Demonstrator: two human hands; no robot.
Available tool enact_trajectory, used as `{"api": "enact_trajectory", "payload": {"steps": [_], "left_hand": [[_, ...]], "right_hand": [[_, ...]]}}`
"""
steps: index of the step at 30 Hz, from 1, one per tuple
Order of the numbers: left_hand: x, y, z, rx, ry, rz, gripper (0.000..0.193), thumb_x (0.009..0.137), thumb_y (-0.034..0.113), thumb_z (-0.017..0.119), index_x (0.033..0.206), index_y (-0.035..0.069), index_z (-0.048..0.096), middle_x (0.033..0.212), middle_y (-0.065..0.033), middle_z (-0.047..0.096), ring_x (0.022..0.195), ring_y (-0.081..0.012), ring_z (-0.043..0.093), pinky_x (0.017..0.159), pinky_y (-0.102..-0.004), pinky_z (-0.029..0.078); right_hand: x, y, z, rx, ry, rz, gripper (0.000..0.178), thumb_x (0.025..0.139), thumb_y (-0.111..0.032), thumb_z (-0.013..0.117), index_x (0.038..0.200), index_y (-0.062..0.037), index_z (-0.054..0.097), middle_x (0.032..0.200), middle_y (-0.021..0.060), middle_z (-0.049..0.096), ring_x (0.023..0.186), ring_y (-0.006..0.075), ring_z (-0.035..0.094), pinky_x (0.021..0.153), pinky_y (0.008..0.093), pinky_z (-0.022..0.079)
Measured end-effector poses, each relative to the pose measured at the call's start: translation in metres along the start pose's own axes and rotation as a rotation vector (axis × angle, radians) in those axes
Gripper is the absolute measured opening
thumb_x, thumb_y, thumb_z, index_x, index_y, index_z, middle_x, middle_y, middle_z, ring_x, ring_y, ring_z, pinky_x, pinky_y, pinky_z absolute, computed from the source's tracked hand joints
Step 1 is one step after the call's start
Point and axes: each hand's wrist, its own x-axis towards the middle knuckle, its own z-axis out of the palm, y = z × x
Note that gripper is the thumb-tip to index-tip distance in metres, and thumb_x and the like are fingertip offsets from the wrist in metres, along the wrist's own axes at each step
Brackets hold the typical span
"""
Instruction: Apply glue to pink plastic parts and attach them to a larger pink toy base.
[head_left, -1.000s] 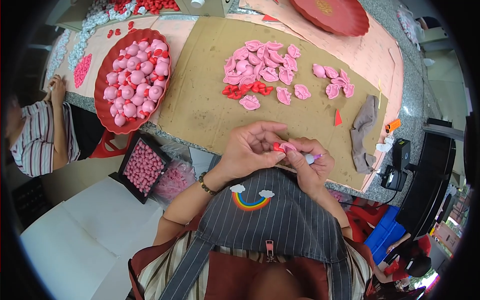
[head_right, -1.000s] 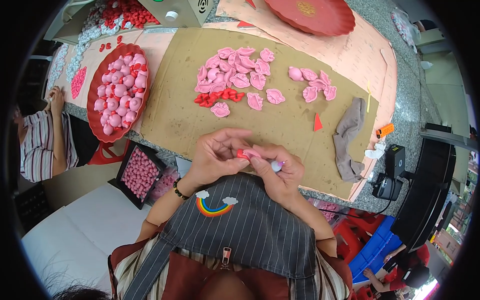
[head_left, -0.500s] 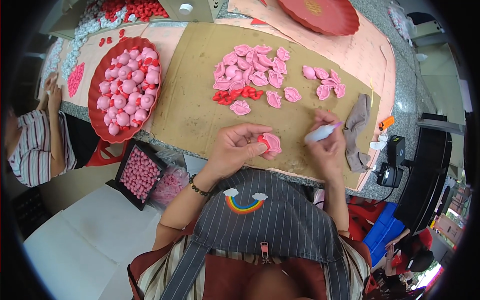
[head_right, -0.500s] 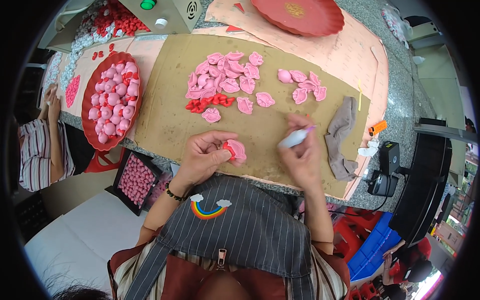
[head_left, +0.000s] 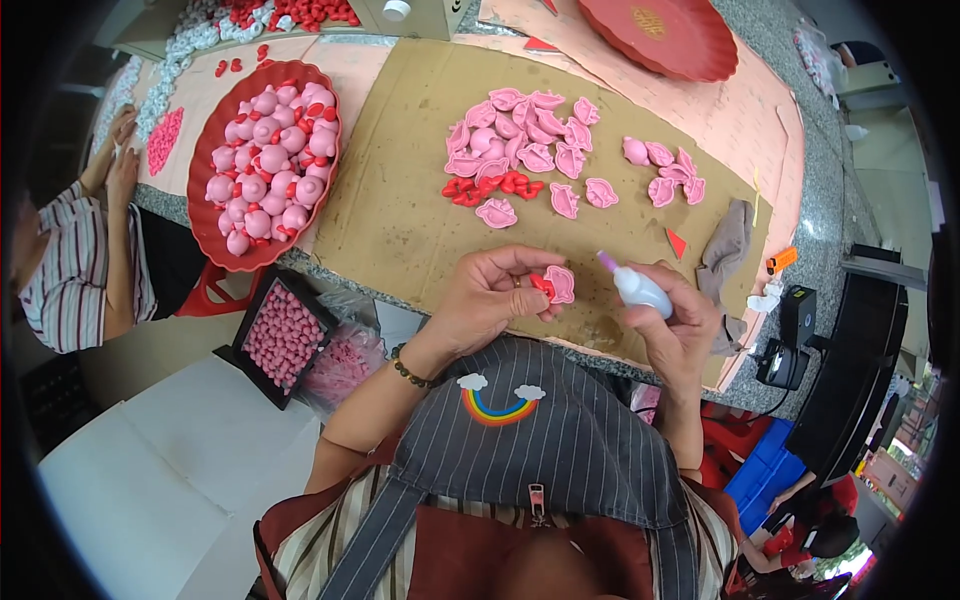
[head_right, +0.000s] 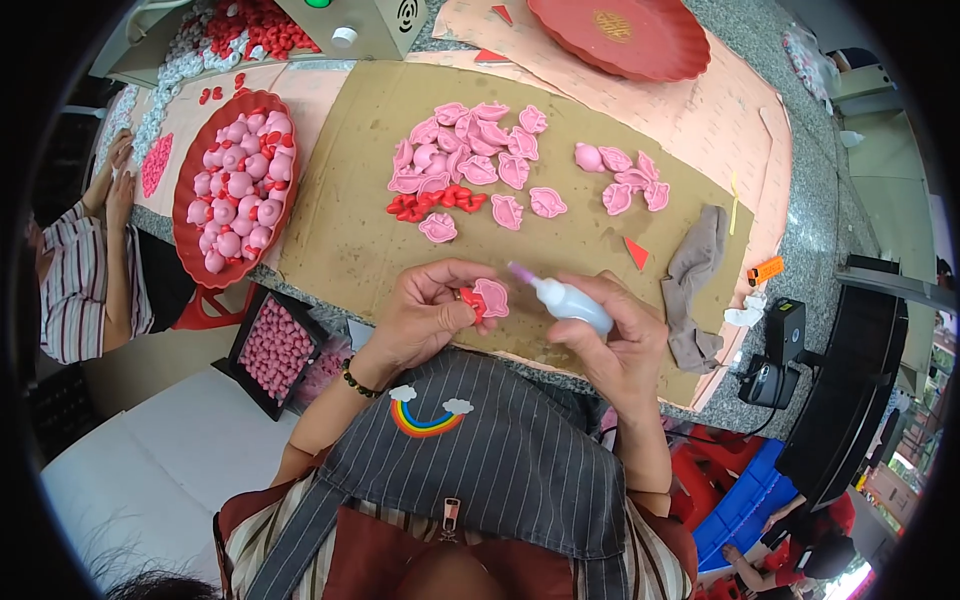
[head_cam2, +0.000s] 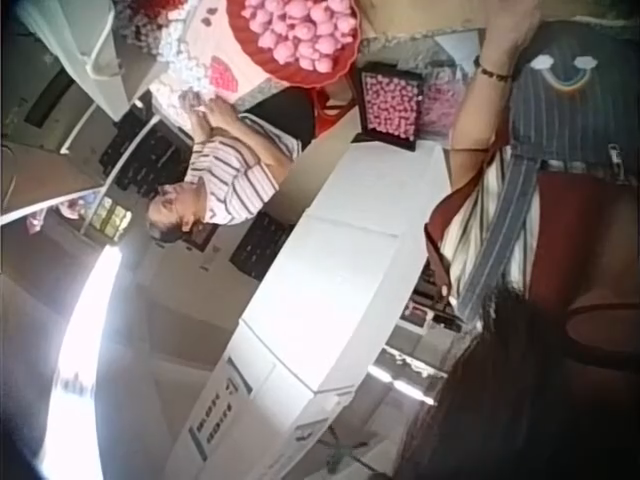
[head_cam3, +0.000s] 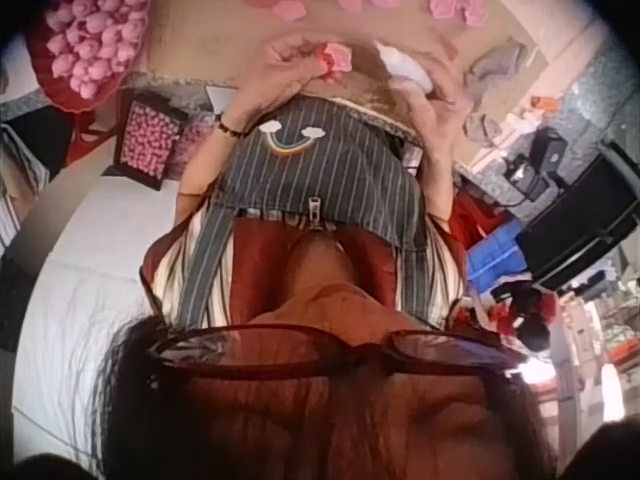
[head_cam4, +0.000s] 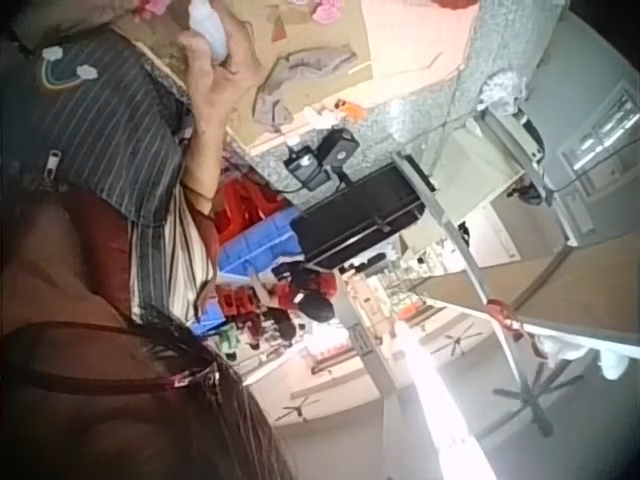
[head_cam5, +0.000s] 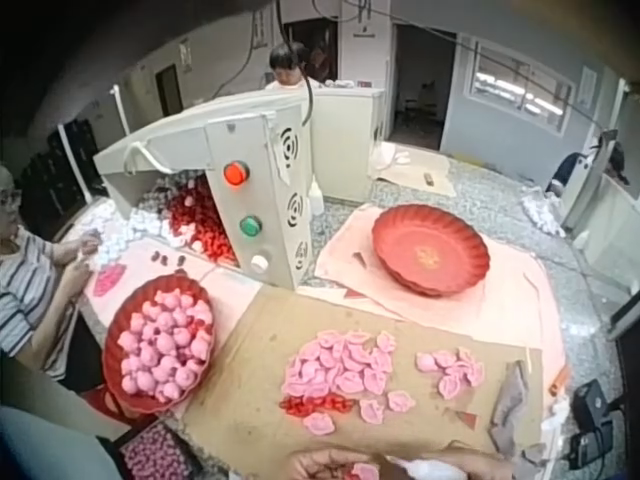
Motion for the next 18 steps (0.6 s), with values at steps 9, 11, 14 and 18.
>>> {"api": "enact_trajectory", "payload": {"steps": [9,11,14,18], "left_hand": [[0.002,-0.003,-0.001,0.020,0.026,-0.009,0.034,0.083,0.005,0.063,0.114,-0.006,0.054,0.105,-0.0155,0.062,0.084,-0.0171,0.063,0.073,-0.0287,0.054],[0.002,-0.003,-0.002,0.022,0.025,-0.016,0.034,0.083,0.006,0.063,0.114,-0.006,0.054,0.106,-0.0157,0.062,0.085,-0.0171,0.063,0.073,-0.0285,0.054],[0.002,-0.002,-0.002,0.026,0.015,-0.027,0.033,0.083,0.006,0.063,0.113,-0.006,0.054,0.107,-0.0160,0.061,0.086,-0.0170,0.063,0.073,-0.0282,0.054],[0.001,-0.003,-0.003,0.026,0.001,-0.042,0.033,0.084,0.007,0.063,0.113,-0.006,0.055,0.108,-0.0165,0.061,0.088,-0.0172,0.063,0.072,-0.0282,0.054]], "right_hand": [[-0.001,-0.017,-0.001,-0.311,0.083,-0.351,0.032,0.066,-0.018,0.080,0.082,0.0025,0.062,0.064,0.0061,0.051,0.059,0.0164,0.043,0.055,0.0271,0.032],[-0.001,-0.018,0.002,-0.228,0.128,-0.364,0.033,0.064,-0.019,0.081,0.080,0.0024,0.062,0.060,0.0054,0.049,0.058,0.0159,0.042,0.053,0.0267,0.030],[-0.001,-0.020,0.005,-0.299,0.109,-0.402,0.032,0.064,-0.017,0.081,0.080,0.0028,0.062,0.061,0.0059,0.050,0.057,0.0165,0.042,0.052,0.0271,0.031],[0.001,-0.018,0.010,-0.328,0.100,-0.425,0.032,0.062,-0.015,0.082,0.080,0.0027,0.062,0.060,0.0069,0.050,0.056,0.0174,0.043,0.050,0.0278,0.031]]}}
